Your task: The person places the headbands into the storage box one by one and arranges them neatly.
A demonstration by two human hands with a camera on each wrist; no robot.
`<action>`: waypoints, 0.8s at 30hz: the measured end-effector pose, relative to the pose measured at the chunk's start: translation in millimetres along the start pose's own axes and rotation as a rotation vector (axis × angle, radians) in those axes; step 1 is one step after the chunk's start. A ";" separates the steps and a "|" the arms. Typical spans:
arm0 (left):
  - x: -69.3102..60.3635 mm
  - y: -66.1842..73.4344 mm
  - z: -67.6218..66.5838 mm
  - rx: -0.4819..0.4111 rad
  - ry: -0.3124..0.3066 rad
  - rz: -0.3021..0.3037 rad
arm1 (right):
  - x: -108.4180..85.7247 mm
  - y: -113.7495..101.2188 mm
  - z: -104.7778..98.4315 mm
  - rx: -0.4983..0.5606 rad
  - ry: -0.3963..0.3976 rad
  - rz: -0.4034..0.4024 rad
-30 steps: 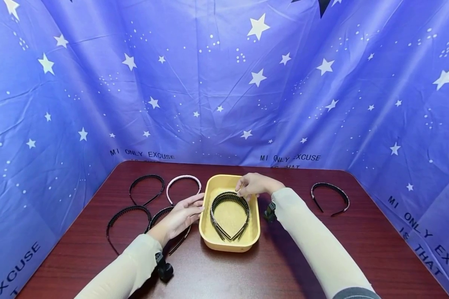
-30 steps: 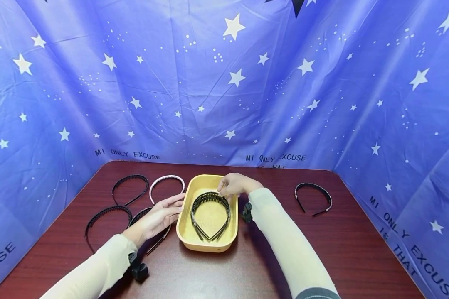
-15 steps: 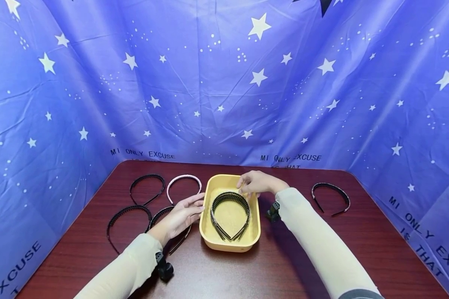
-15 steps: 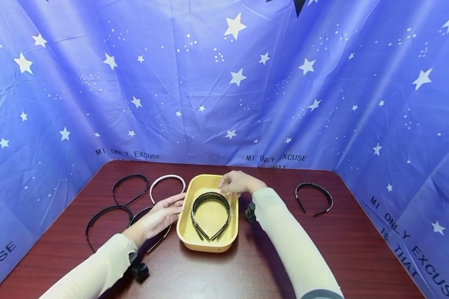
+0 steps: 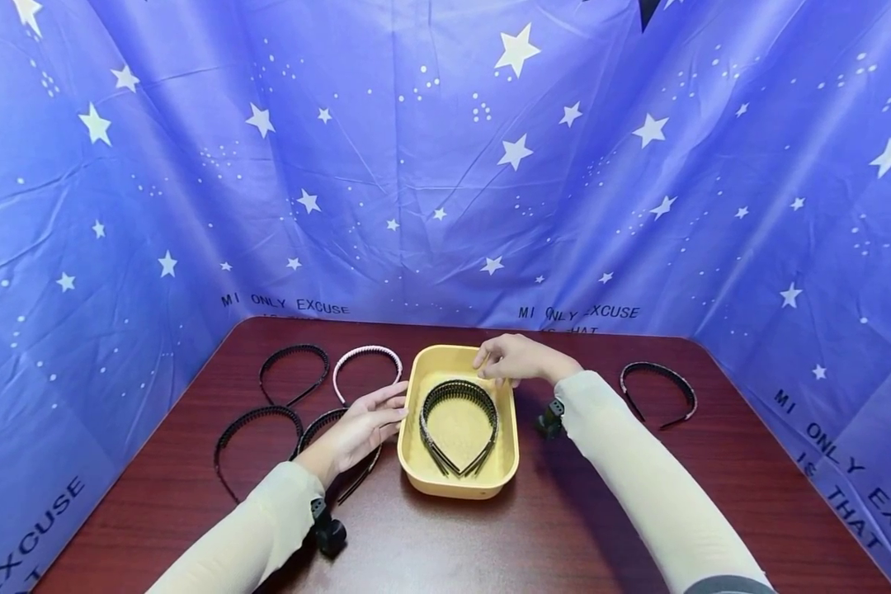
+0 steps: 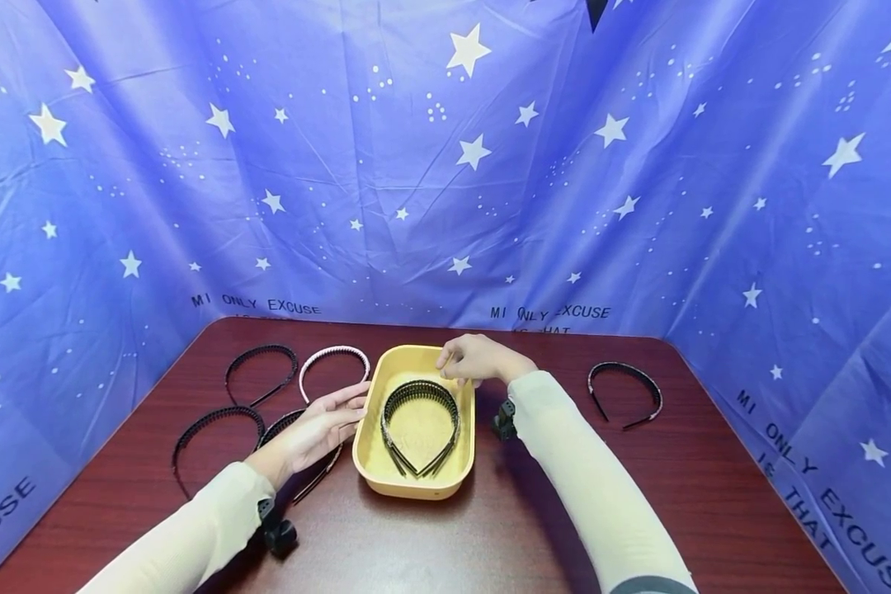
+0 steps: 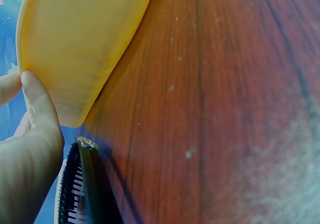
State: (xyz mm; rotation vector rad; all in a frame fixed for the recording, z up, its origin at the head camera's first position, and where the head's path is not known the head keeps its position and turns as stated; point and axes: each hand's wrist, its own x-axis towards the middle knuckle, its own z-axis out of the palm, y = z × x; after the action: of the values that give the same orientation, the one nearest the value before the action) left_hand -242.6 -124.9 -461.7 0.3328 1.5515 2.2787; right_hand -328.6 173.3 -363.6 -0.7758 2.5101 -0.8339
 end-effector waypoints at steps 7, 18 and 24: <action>0.3 0.1 0.1 -0.006 0.008 -0.004 | -5.0 0.2 -5.2 -0.020 0.007 -0.025; 0.7 -0.3 0.5 -0.005 0.021 -0.004 | -19.0 3.4 -16.3 -0.003 0.055 -0.030; 1.2 -1.1 0.0 -0.012 0.019 -0.006 | -26.8 10.9 -23.5 -0.003 0.101 0.001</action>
State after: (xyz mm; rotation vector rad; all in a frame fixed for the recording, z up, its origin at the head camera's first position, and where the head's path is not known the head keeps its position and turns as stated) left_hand -243.6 -124.0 -462.8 0.3035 1.5461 2.2920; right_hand -323.9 206.9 -348.1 -0.7507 2.6005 -0.8899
